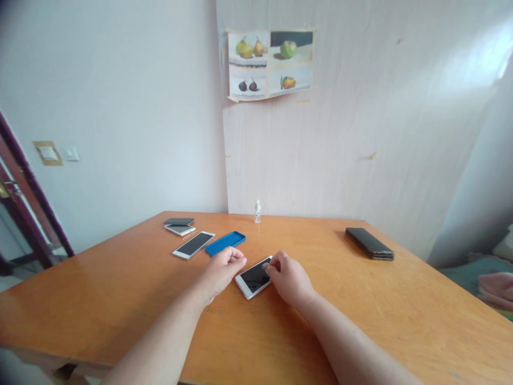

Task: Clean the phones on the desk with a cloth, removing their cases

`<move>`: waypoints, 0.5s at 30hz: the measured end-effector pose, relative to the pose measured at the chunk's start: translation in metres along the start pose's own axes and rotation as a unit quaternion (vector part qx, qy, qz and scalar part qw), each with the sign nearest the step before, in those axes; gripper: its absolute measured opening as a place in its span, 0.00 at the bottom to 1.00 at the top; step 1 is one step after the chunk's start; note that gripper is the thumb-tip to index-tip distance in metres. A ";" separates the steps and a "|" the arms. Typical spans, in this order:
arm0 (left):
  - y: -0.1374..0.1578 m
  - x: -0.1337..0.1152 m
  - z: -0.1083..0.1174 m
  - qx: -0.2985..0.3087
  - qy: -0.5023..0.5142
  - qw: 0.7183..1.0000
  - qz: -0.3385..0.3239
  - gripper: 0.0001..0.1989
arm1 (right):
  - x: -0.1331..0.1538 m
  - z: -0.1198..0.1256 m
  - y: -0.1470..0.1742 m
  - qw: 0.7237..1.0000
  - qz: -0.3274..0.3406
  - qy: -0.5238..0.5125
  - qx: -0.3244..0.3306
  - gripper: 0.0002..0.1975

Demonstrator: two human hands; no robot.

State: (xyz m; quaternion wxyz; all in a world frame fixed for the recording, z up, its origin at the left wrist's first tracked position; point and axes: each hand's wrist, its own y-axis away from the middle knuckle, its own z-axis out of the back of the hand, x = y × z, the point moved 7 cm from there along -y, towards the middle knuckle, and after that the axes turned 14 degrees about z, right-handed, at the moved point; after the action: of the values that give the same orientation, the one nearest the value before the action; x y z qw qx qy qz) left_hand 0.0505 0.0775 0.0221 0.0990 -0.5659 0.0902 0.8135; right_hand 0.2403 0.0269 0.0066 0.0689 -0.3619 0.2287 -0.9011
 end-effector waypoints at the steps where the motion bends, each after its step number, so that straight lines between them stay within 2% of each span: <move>1: 0.001 0.002 0.000 0.007 -0.031 1.000 0.000 0.17 | 0.000 0.001 0.000 0.999 0.007 0.039 0.012 0.09; 4: 0.009 0.005 -0.006 0.042 -0.132 0.990 -0.011 0.27 | -0.004 0.006 -0.001 0.995 0.011 0.097 0.021 0.08; 7: 0.020 0.002 -0.012 0.056 -0.242 0.967 -0.053 0.35 | -0.010 0.013 -0.003 0.991 0.000 0.136 0.019 0.05; 11: 0.028 -0.004 -0.016 0.054 -0.312 0.944 -0.093 0.35 | -0.006 0.017 -0.003 0.984 0.022 0.171 0.037 0.07; 15: 0.029 -0.005 -0.018 0.047 -0.319 0.942 -0.096 0.33 | 0.030 0.004 0.008 0.975 0.105 0.170 0.093 0.12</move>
State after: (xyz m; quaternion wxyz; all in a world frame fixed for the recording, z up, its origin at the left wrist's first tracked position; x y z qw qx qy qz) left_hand 0.0607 0.0448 0.0218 0.2269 -0.2779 0.0371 0.9327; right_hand 0.2211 0.0096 0.0245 0.1566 -0.1692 0.1887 -0.9546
